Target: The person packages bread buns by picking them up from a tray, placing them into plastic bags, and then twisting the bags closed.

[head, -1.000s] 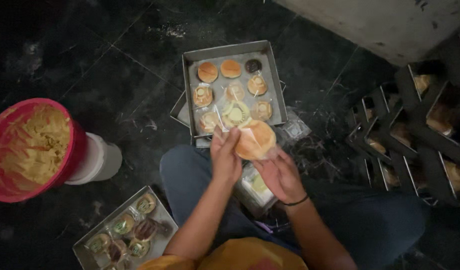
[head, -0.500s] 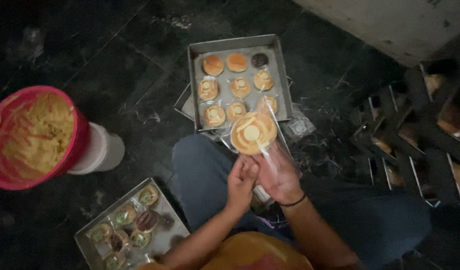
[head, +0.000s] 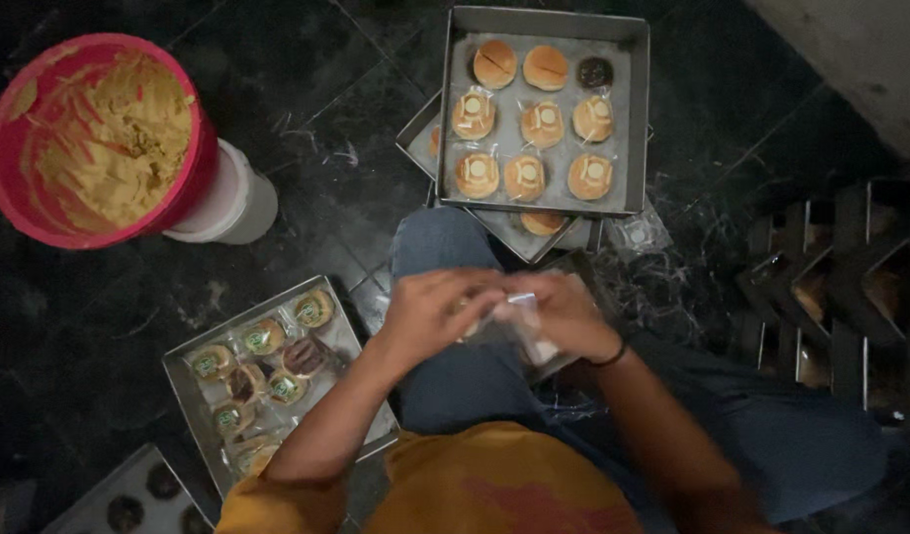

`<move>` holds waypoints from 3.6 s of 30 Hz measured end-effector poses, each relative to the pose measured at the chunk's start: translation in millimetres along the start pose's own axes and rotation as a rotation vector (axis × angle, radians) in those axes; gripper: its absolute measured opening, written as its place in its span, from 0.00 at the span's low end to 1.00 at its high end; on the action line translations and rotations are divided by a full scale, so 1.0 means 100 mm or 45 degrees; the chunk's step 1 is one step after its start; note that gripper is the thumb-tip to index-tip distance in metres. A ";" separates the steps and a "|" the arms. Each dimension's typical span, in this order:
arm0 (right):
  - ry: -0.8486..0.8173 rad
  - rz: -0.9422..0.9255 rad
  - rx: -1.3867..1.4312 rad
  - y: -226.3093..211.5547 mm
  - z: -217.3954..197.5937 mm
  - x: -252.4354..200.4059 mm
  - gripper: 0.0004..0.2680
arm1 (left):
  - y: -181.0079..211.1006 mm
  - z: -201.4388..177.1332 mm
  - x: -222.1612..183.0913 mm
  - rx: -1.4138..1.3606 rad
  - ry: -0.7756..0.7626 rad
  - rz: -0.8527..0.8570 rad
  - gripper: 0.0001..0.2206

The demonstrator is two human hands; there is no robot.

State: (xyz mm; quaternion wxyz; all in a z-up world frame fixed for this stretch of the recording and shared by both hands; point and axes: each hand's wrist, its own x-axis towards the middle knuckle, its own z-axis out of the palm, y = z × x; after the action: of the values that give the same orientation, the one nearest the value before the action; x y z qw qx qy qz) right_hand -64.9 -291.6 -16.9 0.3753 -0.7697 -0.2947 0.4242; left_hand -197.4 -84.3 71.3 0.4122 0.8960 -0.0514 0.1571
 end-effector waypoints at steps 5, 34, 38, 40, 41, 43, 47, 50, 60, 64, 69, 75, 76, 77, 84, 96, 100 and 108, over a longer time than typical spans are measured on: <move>0.345 -0.263 1.034 -0.05 0.04 -0.03 0.07 | 0.06 0.08 -0.11 -0.266 0.493 -0.203 0.07; 1.133 -0.681 0.036 -0.75 0.03 -0.23 0.07 | -0.09 0.11 -0.35 -0.403 0.858 -0.513 0.03; 1.251 -0.490 -0.100 -0.79 -0.07 0.01 0.10 | -0.08 -0.10 -0.27 -0.384 0.847 -0.553 0.04; 1.252 -0.578 -0.205 -0.75 -0.05 -0.01 0.10 | -0.05 -0.19 -0.36 -0.357 0.793 -0.645 0.06; 1.255 -0.660 -0.312 -0.69 -0.01 -0.05 0.10 | -0.05 -0.21 -0.42 -0.336 0.731 -0.737 0.08; 1.128 -0.543 -0.135 -0.54 0.18 -0.14 0.09 | -0.05 -0.15 -0.58 -0.293 0.638 -0.901 0.09; 0.886 -0.210 0.564 -0.07 0.57 -0.28 0.05 | -0.11 0.22 -0.92 -0.515 0.524 -1.248 0.13; 0.911 -0.151 0.413 0.12 0.60 -0.31 0.12 | -0.20 0.43 -1.12 -0.519 0.545 -1.340 0.11; 0.267 -0.836 -0.381 -0.31 0.33 -0.06 0.30 | -0.21 0.28 -0.60 -1.006 0.633 -1.231 0.20; 0.818 -1.068 -0.695 0.58 -0.15 0.16 0.18 | -0.42 0.64 -0.19 -1.066 1.025 -1.035 0.16; 0.855 -0.544 1.273 0.94 -1.24 0.96 0.22 | -1.41 2.61 0.26 -1.392 0.503 -1.349 0.12; 1.081 -0.025 1.085 0.80 -2.46 1.71 0.19 | -2.21 3.93 0.17 0.028 -0.411 -1.271 0.12; 1.203 -0.021 1.068 0.82 -2.49 1.56 0.18 | -2.33 3.96 0.10 0.177 -0.466 -1.254 0.13; 1.179 -0.211 1.078 0.85 -2.44 1.33 0.17 | -2.44 4.01 0.05 0.250 -0.508 -1.239 0.13; 1.019 0.118 1.038 1.16 -0.74 -0.48 0.13 | -2.57 4.41 -0.13 0.432 -0.733 -1.127 0.15; 1.064 0.036 1.266 1.14 -0.55 -0.74 0.13 | -2.47 4.14 -0.45 0.876 -0.383 -0.135 0.18; 1.077 0.018 1.348 1.16 -0.51 -0.94 0.13 | -2.43 4.02 -0.33 0.383 -0.752 -0.467 0.13; 1.387 -0.204 0.492 1.34 -0.55 -1.15 0.13 | -2.05 3.75 -0.22 0.723 -0.707 -0.154 0.12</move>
State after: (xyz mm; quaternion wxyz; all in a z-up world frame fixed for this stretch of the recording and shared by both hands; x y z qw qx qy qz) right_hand -52.7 -471.0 -58.5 0.6372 -0.7698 -0.0339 -0.0166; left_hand -83.5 -234.0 -312.6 0.1272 0.9840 -0.0626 -0.1075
